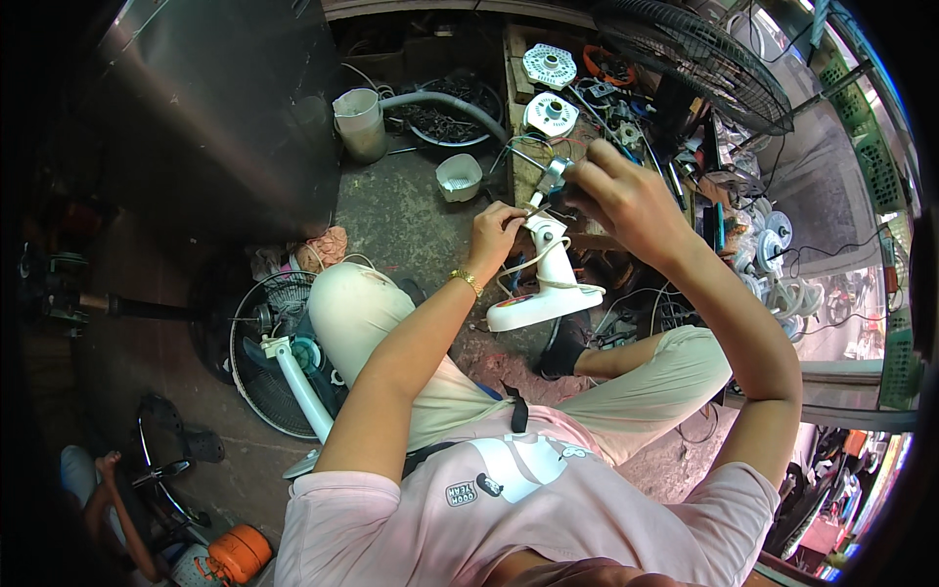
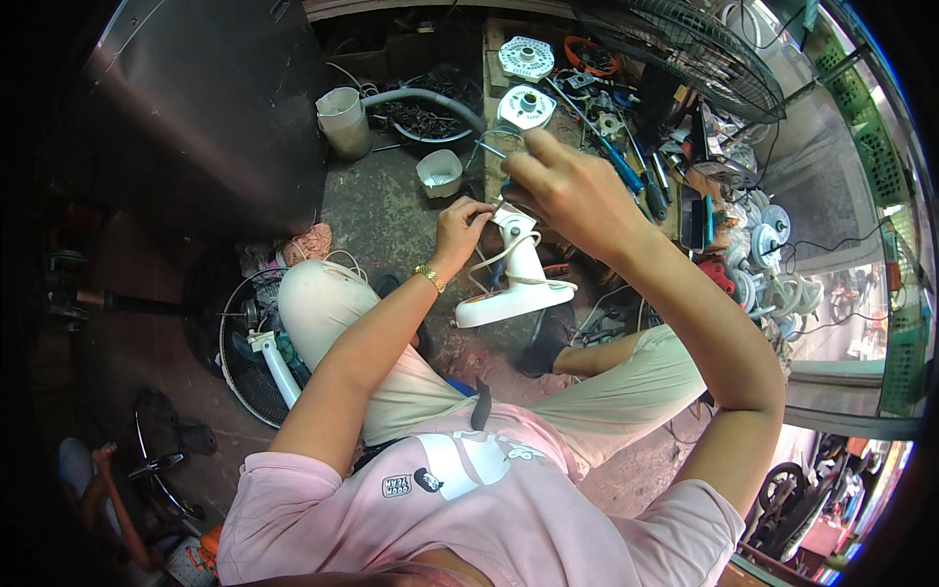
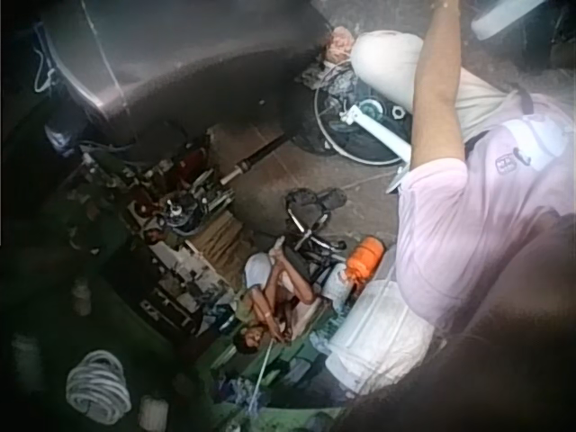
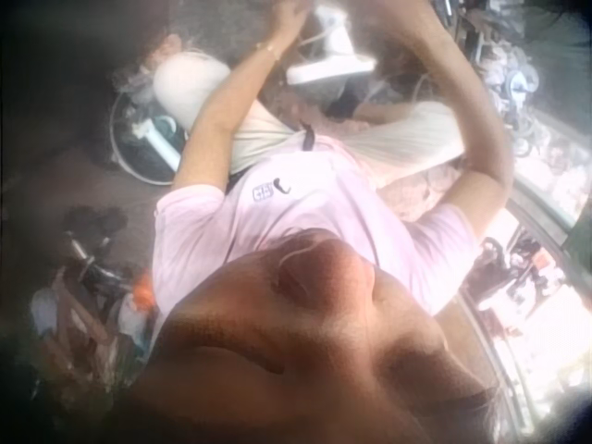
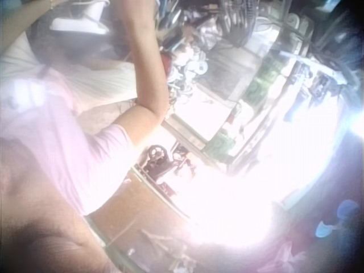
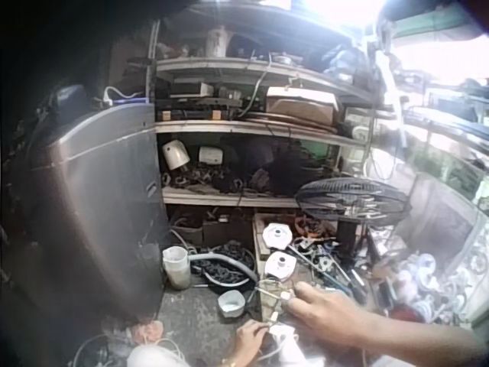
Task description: The person sits on the floor in a cluttered workshop and repairs a white pedestal fan motor. They use a screwdriver to remove screws from the motor housing, disconnect wires, and manipulate the internal components. The person also uses a hammer to tap the motor casing and a multimeter to test electrical connections.
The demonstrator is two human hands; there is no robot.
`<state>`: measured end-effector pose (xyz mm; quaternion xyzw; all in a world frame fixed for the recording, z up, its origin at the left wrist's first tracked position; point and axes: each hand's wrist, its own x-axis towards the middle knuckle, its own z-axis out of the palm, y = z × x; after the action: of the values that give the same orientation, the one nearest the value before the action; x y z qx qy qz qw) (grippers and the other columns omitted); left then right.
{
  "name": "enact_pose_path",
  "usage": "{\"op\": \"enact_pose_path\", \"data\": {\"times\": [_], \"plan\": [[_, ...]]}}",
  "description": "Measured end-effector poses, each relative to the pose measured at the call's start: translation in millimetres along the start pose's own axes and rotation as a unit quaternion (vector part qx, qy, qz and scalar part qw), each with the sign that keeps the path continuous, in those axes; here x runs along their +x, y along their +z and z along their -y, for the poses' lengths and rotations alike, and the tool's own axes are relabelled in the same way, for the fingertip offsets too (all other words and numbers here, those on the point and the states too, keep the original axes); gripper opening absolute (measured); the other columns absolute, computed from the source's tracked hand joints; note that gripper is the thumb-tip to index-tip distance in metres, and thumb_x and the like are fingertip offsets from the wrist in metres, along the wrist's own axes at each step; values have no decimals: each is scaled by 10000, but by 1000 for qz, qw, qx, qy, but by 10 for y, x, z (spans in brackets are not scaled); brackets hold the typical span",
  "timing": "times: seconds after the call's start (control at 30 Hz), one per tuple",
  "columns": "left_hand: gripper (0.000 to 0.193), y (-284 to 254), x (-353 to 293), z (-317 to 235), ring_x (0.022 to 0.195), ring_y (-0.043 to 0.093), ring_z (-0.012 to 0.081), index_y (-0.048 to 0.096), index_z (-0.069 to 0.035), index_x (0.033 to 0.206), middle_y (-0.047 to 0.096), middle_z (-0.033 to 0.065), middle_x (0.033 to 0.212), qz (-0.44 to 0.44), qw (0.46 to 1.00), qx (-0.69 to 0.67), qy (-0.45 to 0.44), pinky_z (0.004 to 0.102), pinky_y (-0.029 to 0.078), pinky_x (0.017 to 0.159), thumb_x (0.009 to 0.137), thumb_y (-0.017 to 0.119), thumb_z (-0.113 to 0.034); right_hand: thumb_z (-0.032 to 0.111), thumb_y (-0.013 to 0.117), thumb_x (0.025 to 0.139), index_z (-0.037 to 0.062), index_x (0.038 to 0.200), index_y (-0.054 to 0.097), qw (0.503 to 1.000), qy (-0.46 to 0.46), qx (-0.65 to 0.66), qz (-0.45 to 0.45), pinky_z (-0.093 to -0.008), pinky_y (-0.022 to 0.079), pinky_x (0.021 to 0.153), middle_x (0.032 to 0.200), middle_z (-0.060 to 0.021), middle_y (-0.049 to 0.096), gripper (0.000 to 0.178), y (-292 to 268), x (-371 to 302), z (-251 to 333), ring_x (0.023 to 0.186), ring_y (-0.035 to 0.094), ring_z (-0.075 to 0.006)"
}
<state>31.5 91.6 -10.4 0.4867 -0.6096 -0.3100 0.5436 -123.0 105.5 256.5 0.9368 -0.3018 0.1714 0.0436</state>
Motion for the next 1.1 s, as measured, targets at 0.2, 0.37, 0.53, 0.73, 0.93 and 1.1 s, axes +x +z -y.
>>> {"op": "enact_pose_path", "data": {"times": [0.2, 0.37, 0.53, 0.73, 0.93, 1.1], "plan": [[257, 34, -67, -84, 730, 608, 154, 678, -25, 979, 635, 49, 872, 3, 999, -16, -49, 279, 492, 670, 744, 775, -66, 157, 700, 830, 63, 1032, 612, 991, 115, -64, 21, -436, 507, 658, 959, -122, 551, 240, -30, -14, -93, 817, 622, -361], [268, 86, -72, -38, 747, 601, 144, 655, -13, 967, 604, 49, 906, 1, 999, -12, -51, 275, 494, 677, 734, 783, -53, 124, 680, 826, 54, 1101, 594, 999, 16, 0, 29, -409, 524, 724, 1054, -138, 570, 297, -115, 106, -37, 969, 610, -332], [252, 124, -49, -77, 732, 600, 153, 655, -8, 963, 597, 56, 885, 9, 995, -37, -87, 291, 499, 679, 741, 772, -37, 80, 642, 836, 63, 1208, 559, 975, 5, -96, 200, -379, 530, 722, 1069, -132, 571, 381, -151, 268, 137, 974, 615, -297], [290, 184, -29, -56, 832, 601, 193, 645, -32, 982, 580, 78, 974, 13, 998, -4, -57, 310, 503, 709, 730, 786, -53, 208, 612, 868, 88, 1123, 562, 986, -114, 104, 66, -390, 509, 578, 895, -120, 611, 286, -24, 367, 48, 742, 655, -294], [342, 146, -29, -12, 792, 554, 182, 622, -53, 1036, 540, 80, 1025, 7, 994, -50, -95, 285, 487, 680, 732, 779, -50, 280, 580, 915, 97, 1031, 564, 956, 72, -74, 275, -423, 513, 678, 1021, -114, 597, 218, -176, 626, 312, 927, 632, -293], [411, 196, 29, -74, 838, 565, 209, 620, -48, 1092, 553, 91, 1046, 4, 996, -61, -57, 306, 492, 719, 715, 784, -48, 259, 583, 910, 76, 1028, 545, 988, -73, 28, 135, -432, 514, 690, 1025, -132, 601, 221, -78, 435, 140, 945, 632, -297]]}}
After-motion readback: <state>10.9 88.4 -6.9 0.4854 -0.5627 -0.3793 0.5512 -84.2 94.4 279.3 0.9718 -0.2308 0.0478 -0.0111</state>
